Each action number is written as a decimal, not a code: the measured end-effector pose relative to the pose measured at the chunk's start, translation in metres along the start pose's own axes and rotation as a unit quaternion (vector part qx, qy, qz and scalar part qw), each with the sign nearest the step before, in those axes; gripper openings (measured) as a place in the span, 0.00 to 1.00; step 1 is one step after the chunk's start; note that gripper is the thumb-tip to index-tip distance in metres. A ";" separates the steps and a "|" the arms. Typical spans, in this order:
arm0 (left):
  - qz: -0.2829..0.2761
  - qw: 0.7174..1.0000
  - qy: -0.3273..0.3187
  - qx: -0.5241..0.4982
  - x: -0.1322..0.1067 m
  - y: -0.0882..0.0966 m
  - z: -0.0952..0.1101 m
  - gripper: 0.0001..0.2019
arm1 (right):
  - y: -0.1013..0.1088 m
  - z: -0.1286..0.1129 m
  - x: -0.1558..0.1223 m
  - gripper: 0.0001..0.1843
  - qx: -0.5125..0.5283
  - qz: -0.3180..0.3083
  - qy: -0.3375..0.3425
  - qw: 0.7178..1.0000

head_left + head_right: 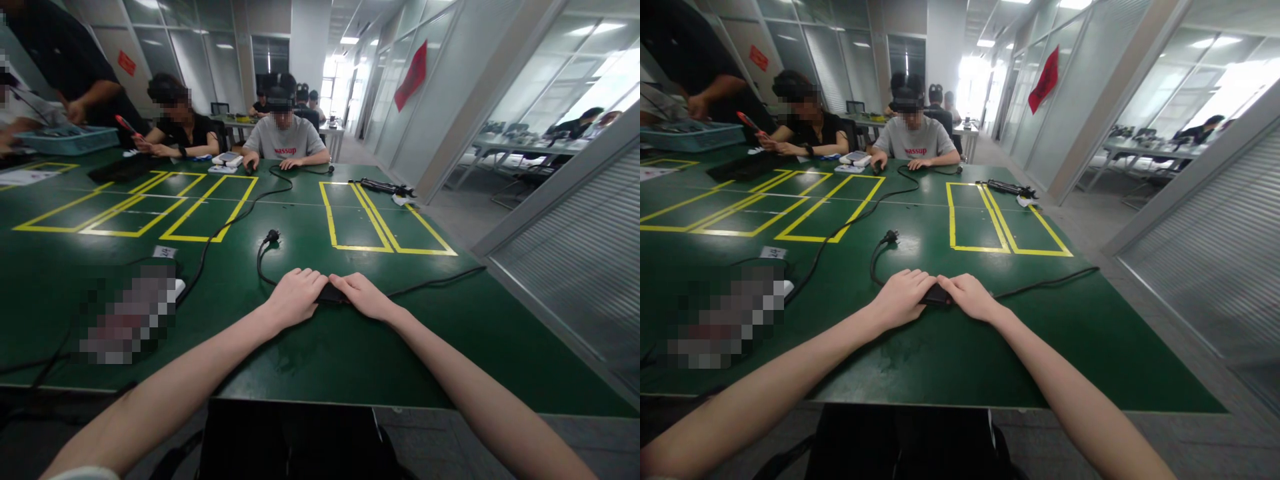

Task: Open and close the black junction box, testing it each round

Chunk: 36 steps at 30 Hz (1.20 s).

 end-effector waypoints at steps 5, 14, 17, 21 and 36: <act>-0.019 1.000 0.001 -0.024 -0.001 -0.006 -0.001 0.12 | 0.005 0.001 -0.001 0.33 -0.088 0.059 0.005 0.994; 0.003 0.994 0.047 -0.099 -0.009 -0.005 -0.022 0.08 | 0.008 -0.045 -0.030 0.16 -0.169 0.101 0.253 0.947; 0.037 0.991 0.056 -0.115 -0.012 0.002 -0.027 0.11 | 0.005 -0.045 -0.029 0.17 -0.205 0.118 0.251 0.938; 0.072 0.991 0.037 -0.104 -0.015 0.012 -0.032 0.15 | 0.008 -0.040 -0.026 0.19 -0.211 0.135 0.220 0.943; 0.078 0.991 -0.106 0.018 -0.016 0.018 -0.010 0.26 | -0.011 -0.009 -0.014 0.23 0.178 -0.129 0.018 0.975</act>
Point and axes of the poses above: each hand's wrist, its own x-axis towards the middle knuckle, its own y-axis out of the back of the hand, z = x × y, the point moved 9 cm from there along x, towards the middle knuckle, and after that the axes turned 11 degrees about -y, right-handed, at the moved point
